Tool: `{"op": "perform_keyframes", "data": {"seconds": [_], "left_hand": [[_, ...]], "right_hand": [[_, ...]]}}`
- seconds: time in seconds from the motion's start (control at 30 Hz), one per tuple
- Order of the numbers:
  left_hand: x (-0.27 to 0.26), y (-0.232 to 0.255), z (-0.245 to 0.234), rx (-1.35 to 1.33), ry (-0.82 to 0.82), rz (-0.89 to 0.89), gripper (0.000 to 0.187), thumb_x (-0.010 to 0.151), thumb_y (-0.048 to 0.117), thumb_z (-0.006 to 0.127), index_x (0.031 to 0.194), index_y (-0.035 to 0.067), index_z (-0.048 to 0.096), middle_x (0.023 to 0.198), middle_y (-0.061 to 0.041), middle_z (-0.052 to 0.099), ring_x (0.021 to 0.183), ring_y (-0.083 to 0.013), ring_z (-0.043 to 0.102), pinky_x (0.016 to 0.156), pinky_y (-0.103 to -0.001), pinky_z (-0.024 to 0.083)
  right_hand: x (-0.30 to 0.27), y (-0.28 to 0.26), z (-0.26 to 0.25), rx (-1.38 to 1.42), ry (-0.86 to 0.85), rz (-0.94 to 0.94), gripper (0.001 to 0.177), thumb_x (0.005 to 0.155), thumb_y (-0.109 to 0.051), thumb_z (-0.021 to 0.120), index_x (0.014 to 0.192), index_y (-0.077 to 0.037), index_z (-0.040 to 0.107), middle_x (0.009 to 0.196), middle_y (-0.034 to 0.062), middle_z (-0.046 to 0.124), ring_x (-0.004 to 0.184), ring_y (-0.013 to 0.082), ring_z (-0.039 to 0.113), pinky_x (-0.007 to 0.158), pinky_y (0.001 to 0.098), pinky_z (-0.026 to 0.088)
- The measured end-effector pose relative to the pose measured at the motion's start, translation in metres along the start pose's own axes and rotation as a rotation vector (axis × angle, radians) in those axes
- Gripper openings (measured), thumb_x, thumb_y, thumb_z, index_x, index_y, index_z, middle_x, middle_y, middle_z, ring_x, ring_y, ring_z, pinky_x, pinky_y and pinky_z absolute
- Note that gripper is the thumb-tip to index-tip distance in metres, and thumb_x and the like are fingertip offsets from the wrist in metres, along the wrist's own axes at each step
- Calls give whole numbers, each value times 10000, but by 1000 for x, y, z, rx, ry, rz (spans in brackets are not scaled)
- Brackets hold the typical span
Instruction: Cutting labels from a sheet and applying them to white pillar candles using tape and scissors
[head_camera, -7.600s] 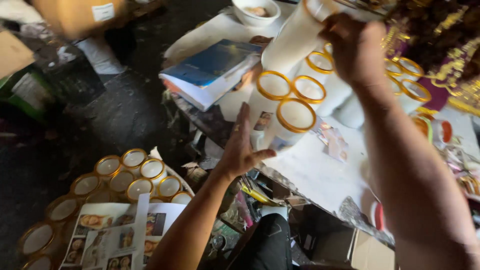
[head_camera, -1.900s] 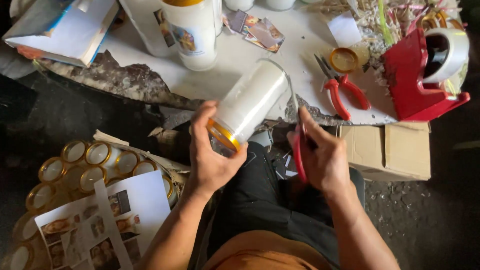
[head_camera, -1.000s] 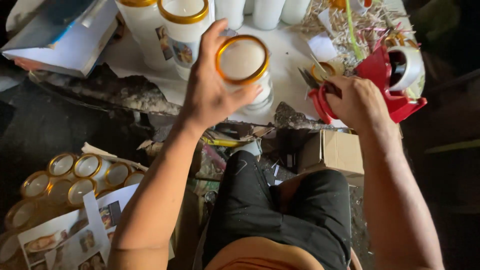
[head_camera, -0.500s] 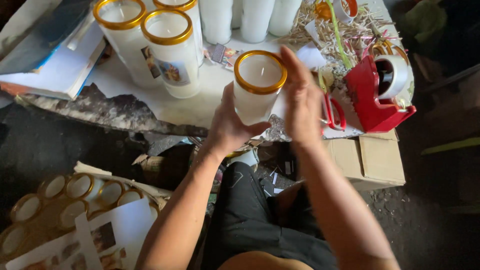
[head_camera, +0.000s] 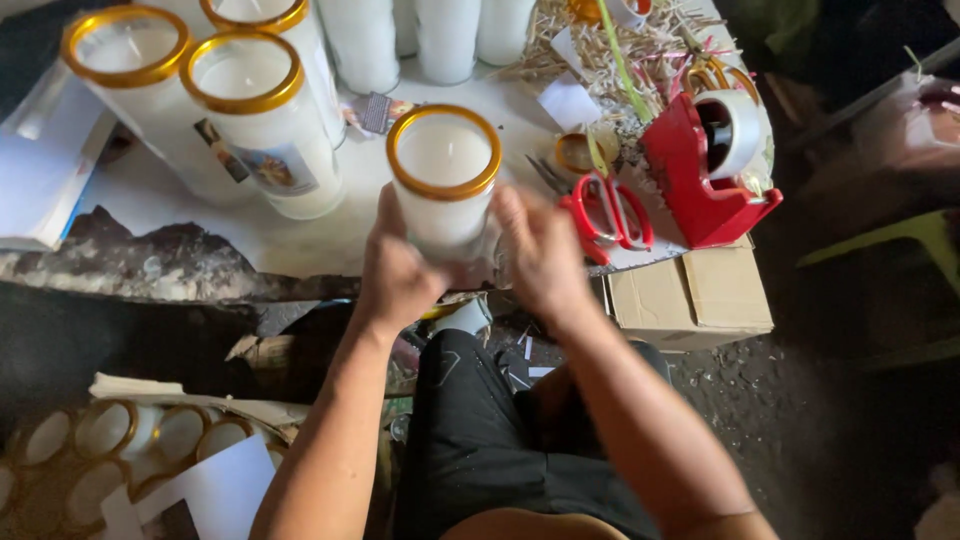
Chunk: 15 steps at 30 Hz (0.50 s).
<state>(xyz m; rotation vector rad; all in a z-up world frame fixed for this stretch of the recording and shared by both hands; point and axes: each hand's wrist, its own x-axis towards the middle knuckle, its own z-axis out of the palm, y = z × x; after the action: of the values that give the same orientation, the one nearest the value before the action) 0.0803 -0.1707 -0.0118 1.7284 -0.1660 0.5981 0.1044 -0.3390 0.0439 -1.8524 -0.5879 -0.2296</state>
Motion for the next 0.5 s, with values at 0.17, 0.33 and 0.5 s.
{"op": "perform_keyframes", "data": {"seconds": [0.17, 0.33, 0.5], "left_hand": [[0, 15, 2, 33, 40, -65, 917, 570, 68, 852, 1387, 86, 436, 1205, -155, 632, 1107, -339, 625, 954, -468, 490], [1, 21, 0, 60, 40, -100, 884, 565, 138, 791, 1367, 78, 426, 1178, -121, 658, 1013, -270, 644, 852, -371, 551], [2, 17, -2, -2, 16, -60, 866, 584, 110, 796, 1369, 71, 431, 1198, -120, 631, 1028, -260, 633, 861, -356, 547]], "right_hand": [[90, 55, -64, -1016, 57, -340, 188, 914, -191, 731, 1071, -89, 718, 865, 77, 695, 793, 295, 658, 674, 458, 503], [161, 128, -83, -923, -94, -50, 257, 914, -192, 836, 1052, -29, 694, 921, 153, 736, 755, 279, 684, 595, 399, 562], [157, 106, -65, -966, -263, 238, 576, 889, -422, 872, 1198, 3, 634, 941, 131, 657, 727, 221, 591, 608, 338, 558]]}}
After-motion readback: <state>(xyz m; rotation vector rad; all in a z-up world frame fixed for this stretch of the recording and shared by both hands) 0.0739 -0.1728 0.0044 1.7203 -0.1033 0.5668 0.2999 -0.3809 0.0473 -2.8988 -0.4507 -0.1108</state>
